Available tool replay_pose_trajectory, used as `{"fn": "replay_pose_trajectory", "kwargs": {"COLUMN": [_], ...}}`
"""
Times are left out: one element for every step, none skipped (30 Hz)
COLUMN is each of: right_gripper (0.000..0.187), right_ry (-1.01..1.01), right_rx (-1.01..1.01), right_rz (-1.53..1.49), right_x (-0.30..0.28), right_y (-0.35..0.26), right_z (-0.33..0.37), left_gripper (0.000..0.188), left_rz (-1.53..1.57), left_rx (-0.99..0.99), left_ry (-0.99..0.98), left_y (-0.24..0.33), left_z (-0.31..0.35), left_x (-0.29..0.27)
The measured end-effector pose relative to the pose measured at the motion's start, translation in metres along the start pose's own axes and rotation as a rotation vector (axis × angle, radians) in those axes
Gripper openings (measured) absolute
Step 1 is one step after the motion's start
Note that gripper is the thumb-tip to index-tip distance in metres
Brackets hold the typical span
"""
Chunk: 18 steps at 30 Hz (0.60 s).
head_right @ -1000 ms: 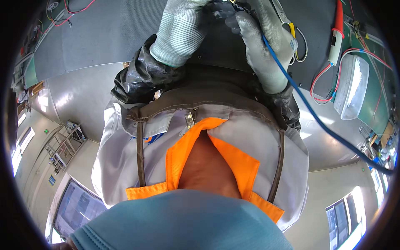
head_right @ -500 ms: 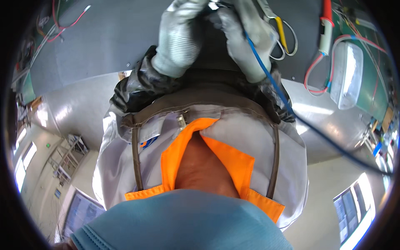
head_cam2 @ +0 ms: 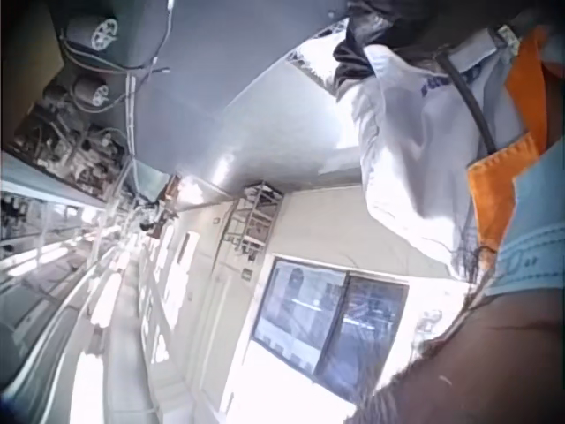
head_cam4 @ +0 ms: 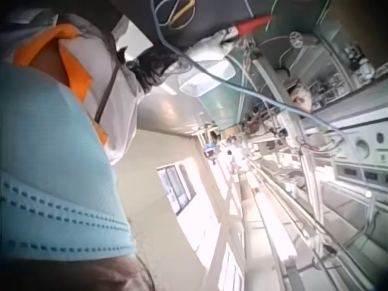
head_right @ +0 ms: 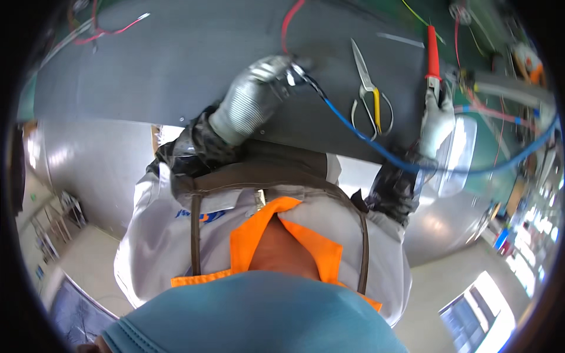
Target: Assembling components and connecting wiring for small industrial electric motors at a production workbench.
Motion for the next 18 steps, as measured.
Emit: {"fn": "replay_pose_trajectory", "kwargs": {"right_gripper": [0.050,0.052,0.052,0.051,0.052,0.052,0.050,0.050,0.049,0.049,0.047,0.045,0.042,0.041,0.040,0.039,0.038,0.037], "right_ry": [-0.055,-0.162,-0.235,-0.371,-0.447,-0.524,-0.601,-0.654,-0.728,-0.790,-0.832,-0.845,-0.832,-0.855,-0.848,-0.849,-0.769,-0.685], "right_rx": [-0.004,-0.014,-0.006,-0.008,-0.040,-0.028,-0.054,-0.017,0.020,0.051,0.015,-0.018,0.005,0.001,-0.066,-0.144,-0.242,-0.342], "right_rz": [-0.124,-0.282,-0.235,-0.227,-0.227,-0.267,-0.184,-0.314,-0.285,-0.223,-0.207,-0.165,-0.163,-0.131,-0.079,-0.040,0.028,0.107], "right_x": [0.020,0.075,0.076,0.108,0.134,0.164,0.184,0.208,0.229,0.235,0.255,0.259,0.258,0.274,0.265,0.263,0.253,0.238], "right_y": [-0.019,-0.044,-0.066,-0.090,-0.103,-0.121,-0.122,-0.130,-0.125,-0.121,-0.112,-0.102,-0.087,-0.085,-0.092,-0.114,-0.130,-0.142], "right_z": [-0.004,-0.014,-0.018,-0.024,-0.031,-0.034,-0.045,-0.050,-0.059,-0.073,-0.078,-0.083,-0.092,-0.091,-0.085,-0.076,-0.067,-0.057], "left_gripper": [0.029,0.031,0.030,0.030,0.030,0.030,0.029,0.029,0.029,0.029,0.029,0.029,0.028,0.028,0.029,0.030,0.030,0.032], "left_rz": [0.225,0.451,0.331,0.332,0.457,0.584,0.633,0.635,0.626,0.634,0.624,0.658,0.692,0.688,0.732,0.767,0.717,0.442], "left_rx": [-0.033,-0.029,-0.178,-0.157,-0.152,-0.147,-0.172,-0.164,-0.151,-0.136,-0.119,-0.107,-0.096,-0.071,0.004,0.090,-0.174,-0.169], "left_ry": [-0.062,-0.076,-0.101,-0.074,-0.109,-0.146,-0.138,-0.142,-0.145,-0.178,-0.156,-0.143,-0.140,-0.133,-0.222,-0.298,-0.191,-0.148], "left_y": [0.001,0.005,-0.006,-0.003,-0.002,0.001,0.005,0.007,0.008,0.008,0.009,0.010,0.011,0.007,-0.003,0.003,0.012,0.031], "left_z": [0.009,0.024,0.009,0.015,0.017,0.020,0.022,0.022,0.022,0.016,0.017,0.017,0.015,0.020,0.013,0.012,0.016,0.027], "left_x": [0.006,-0.006,0.004,-0.001,0.001,0.004,0.005,0.005,0.004,0.014,0.012,0.014,0.018,0.013,0.012,0.011,0.016,0.016]}}
Point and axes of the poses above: each hand's wrist, its own z-axis away from the middle knuckle, its own x-axis out of the palm, y = z × x, the point moved 7 cm from there along -z, towards the middle knuckle, and after that the axes turned 12 degrees about -x, right-handed, at the moved point
